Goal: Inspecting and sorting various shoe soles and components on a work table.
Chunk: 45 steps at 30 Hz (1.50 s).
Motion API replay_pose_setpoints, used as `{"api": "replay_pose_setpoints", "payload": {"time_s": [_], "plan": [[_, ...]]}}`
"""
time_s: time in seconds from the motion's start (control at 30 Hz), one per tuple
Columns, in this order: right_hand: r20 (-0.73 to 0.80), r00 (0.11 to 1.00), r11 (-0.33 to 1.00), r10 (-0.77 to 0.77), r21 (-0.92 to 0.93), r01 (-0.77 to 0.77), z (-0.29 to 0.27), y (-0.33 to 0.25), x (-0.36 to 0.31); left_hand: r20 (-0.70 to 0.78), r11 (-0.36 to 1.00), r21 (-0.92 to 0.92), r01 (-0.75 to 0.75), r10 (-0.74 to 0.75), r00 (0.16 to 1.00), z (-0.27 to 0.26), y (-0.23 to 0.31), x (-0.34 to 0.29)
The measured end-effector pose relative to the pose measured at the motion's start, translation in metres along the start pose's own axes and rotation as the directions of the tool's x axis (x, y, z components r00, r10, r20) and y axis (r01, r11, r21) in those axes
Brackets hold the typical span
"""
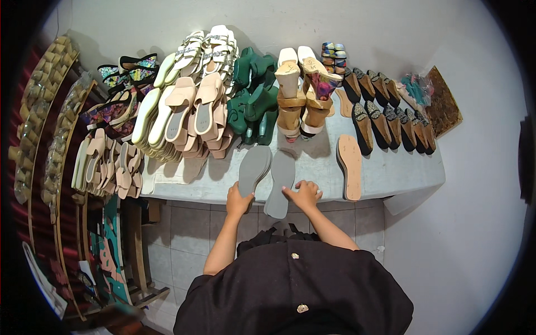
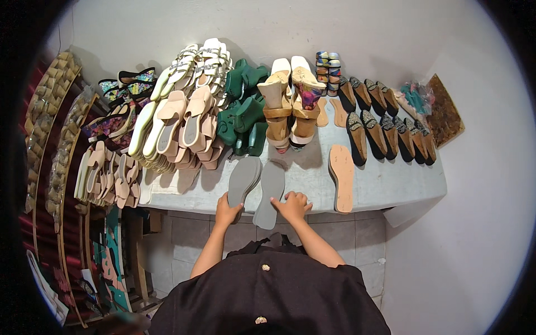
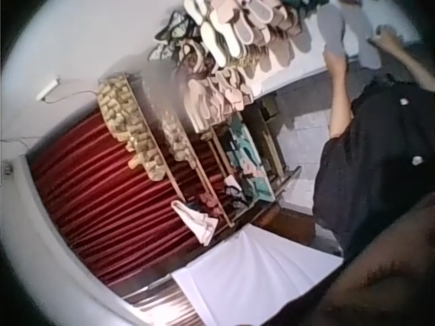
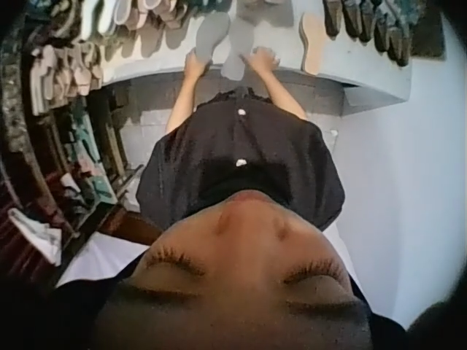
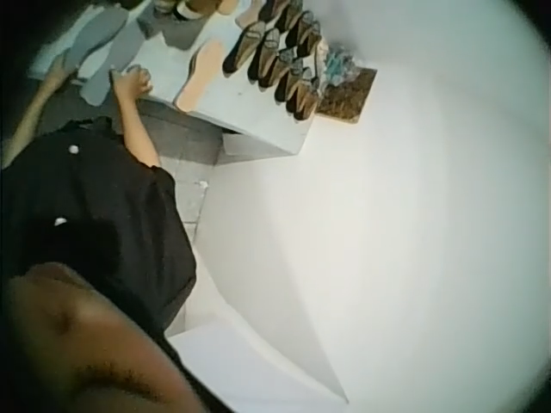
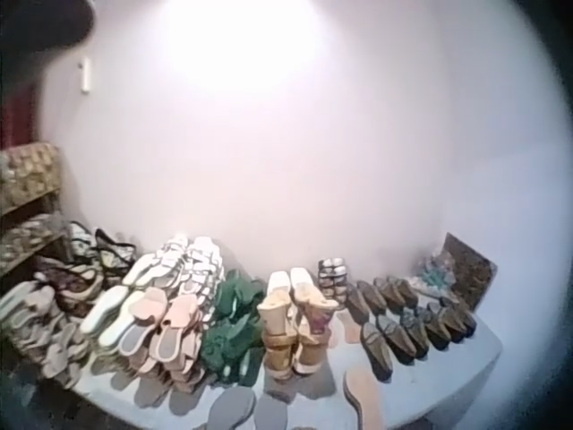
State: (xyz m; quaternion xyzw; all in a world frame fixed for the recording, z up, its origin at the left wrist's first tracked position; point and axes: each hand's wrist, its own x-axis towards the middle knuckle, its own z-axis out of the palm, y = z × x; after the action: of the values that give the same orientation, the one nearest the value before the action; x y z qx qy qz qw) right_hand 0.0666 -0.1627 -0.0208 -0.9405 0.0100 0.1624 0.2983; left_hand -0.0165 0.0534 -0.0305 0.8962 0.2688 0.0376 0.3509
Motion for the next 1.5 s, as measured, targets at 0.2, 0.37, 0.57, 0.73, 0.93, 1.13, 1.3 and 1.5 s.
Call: {"api": "replay_pose_setpoints", "payload": {"time_s": [0.2, 0.37, 0.57, 0.73, 0.93, 1.13, 1.3, 1.5], "plan": [[-0.074, 0.981, 0.978, -0.178, -0.119, 0.168, 0.022, 0.004, -0.012, -0.028, 0.991, -0.13, -0.022, 0.019, 0.999, 0.007, -0.004, -0.007], [-0.128, 0.983, 0.992, -0.128, -0.035, 0.124, 0.024, 0.0, -0.017, -0.255, 0.99, 0.093, -0.102, 0.123, 0.959, 0.001, 0.016, -0.019], [-0.134, 0.988, 0.996, -0.075, 0.045, 0.082, 0.023, 0.005, -0.015, -0.247, 0.988, 0.134, -0.071, 0.103, 0.963, -0.005, 0.023, -0.019], [-0.134, 0.989, 0.939, -0.063, 0.327, 0.104, 0.011, 0.005, -0.018, -0.161, 0.991, 0.135, 0.019, 0.003, 0.987, -0.014, 0.02, -0.013], [-0.139, 0.989, 0.819, -0.057, 0.56, 0.126, 0.018, 0.024, -0.017, -0.157, 0.984, 0.173, 0.03, -0.002, 0.988, -0.014, 0.029, -0.01], [-0.151, 0.984, 0.752, -0.091, 0.637, 0.167, 0.026, 0.036, -0.022, -0.169, 0.983, 0.182, 0.023, 0.008, 0.986, -0.015, 0.03, -0.01], [-0.149, 0.983, 0.727, -0.104, 0.663, 0.177, 0.025, 0.04, -0.029, -0.163, 0.975, 0.22, 0.002, 0.035, 0.986, -0.021, 0.032, -0.009], [-0.134, 0.983, 0.617, -0.126, 0.766, 0.184, 0.014, 0.029, -0.049, -0.17, 0.945, 0.328, 0.007, 0.051, 0.984, -0.019, 0.029, -0.011]]}}
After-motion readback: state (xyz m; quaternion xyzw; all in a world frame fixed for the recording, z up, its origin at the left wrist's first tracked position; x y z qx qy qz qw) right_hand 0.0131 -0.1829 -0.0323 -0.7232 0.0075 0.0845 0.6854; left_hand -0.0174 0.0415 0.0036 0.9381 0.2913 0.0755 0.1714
